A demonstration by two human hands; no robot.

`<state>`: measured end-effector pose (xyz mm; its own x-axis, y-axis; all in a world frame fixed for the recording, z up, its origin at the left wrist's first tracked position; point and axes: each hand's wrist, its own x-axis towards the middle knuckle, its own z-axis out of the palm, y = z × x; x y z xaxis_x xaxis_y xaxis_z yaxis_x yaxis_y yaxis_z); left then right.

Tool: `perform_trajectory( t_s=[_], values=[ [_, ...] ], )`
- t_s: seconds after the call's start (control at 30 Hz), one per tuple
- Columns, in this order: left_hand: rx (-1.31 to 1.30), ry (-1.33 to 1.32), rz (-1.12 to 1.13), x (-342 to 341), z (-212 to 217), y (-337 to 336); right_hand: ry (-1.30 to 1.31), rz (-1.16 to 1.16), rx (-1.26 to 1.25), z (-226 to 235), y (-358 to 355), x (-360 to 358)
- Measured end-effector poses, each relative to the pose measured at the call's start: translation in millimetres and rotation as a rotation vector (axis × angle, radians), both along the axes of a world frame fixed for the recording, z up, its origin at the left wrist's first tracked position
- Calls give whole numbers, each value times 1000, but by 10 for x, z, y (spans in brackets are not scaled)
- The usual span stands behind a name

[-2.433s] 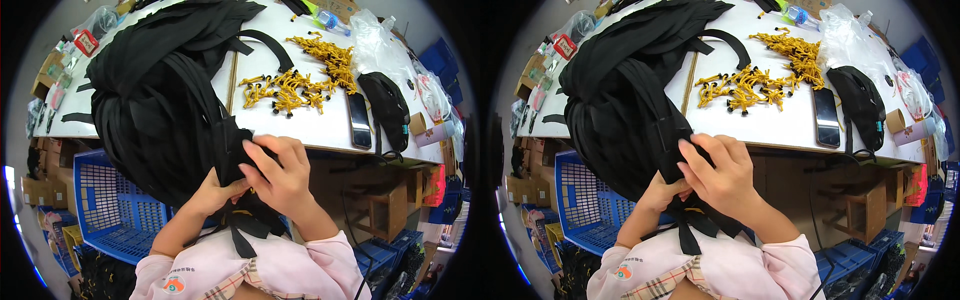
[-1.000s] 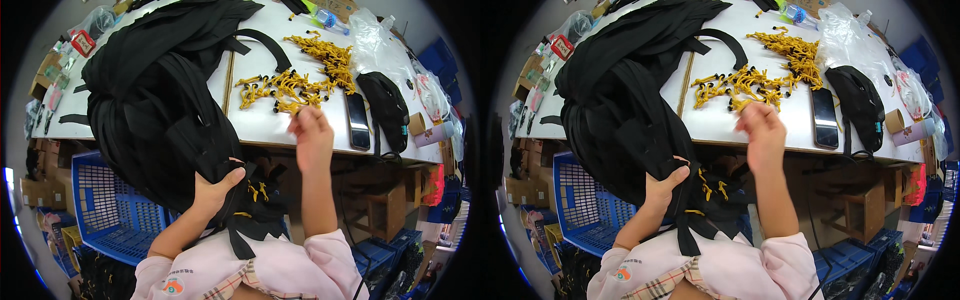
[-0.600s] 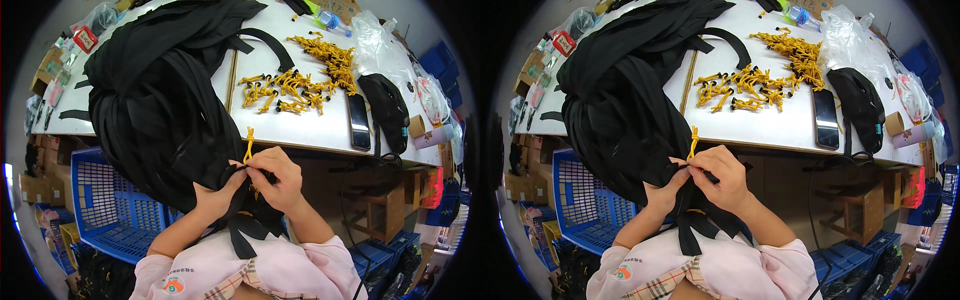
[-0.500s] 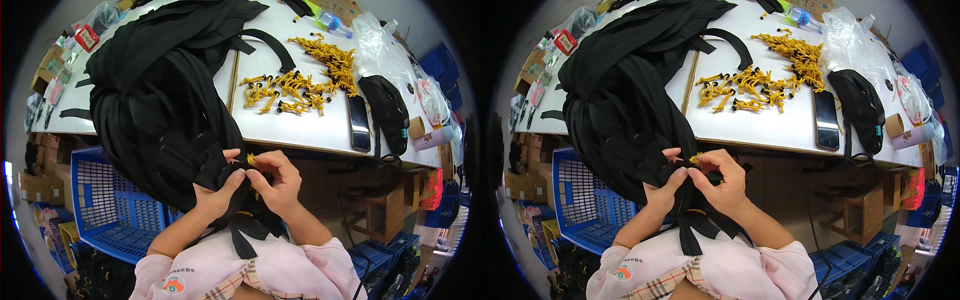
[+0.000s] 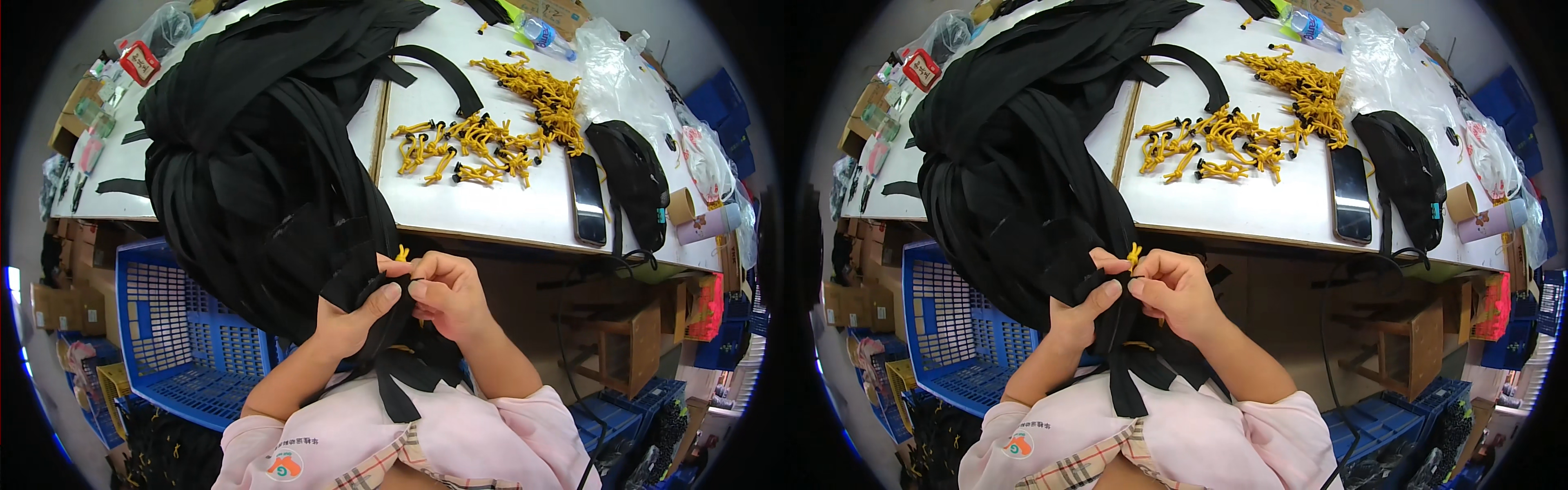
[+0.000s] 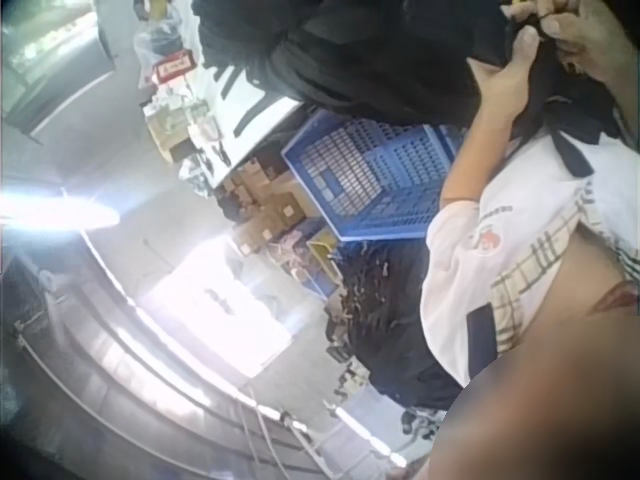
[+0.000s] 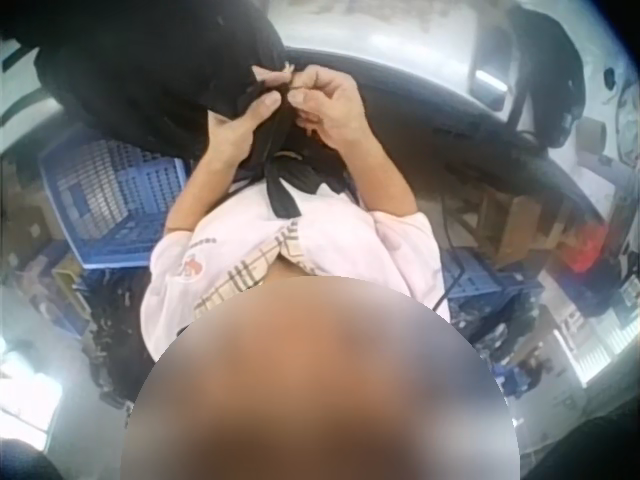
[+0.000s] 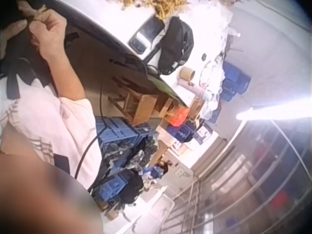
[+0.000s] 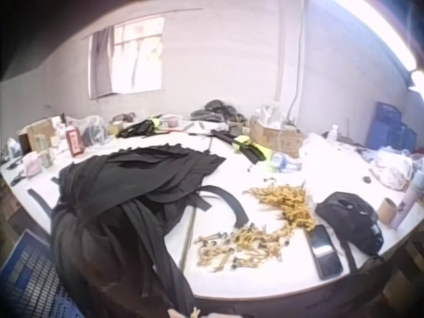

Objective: Attaching yellow plastic clips to black fabric straps at a workbench.

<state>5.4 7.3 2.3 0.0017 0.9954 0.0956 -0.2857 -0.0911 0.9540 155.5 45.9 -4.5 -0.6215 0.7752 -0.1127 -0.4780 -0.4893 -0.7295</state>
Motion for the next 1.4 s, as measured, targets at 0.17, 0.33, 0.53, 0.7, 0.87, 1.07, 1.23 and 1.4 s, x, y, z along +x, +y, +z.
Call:
perform_trajectory(
  t_s=[0.17, 0.33, 0.53, 0.7, 0.87, 1.07, 1.23, 1.4],
  values=[
    [74, 159, 8, 11, 53, -3, -254, -327, 382, -46, -146, -148],
    [66, 219, -30, 0, 133, -14, -333, -287, 580, -85, -158, -96],
    [72, 282, 23, -6, 141, -35, -184, -153, 264, -56, -169, -62],
    [118, 210, -10, -40, 65, 17, -216, -241, 301, -75, -195, -101],
    [-51, 77, 97, -21, 30, 4, -518, -376, 921, 149, -8, -102],
    [-175, 57, 236, 1, 147, 33, -516, 287, 742, 111, -57, 9],
    [-280, -237, -183, -109, 32, 86, -1201, -683, 1107, 108, -47, 85],
    [-157, -32, -255, -61, 34, 45, -980, -609, 1520, 326, -98, -59]
  ],
)
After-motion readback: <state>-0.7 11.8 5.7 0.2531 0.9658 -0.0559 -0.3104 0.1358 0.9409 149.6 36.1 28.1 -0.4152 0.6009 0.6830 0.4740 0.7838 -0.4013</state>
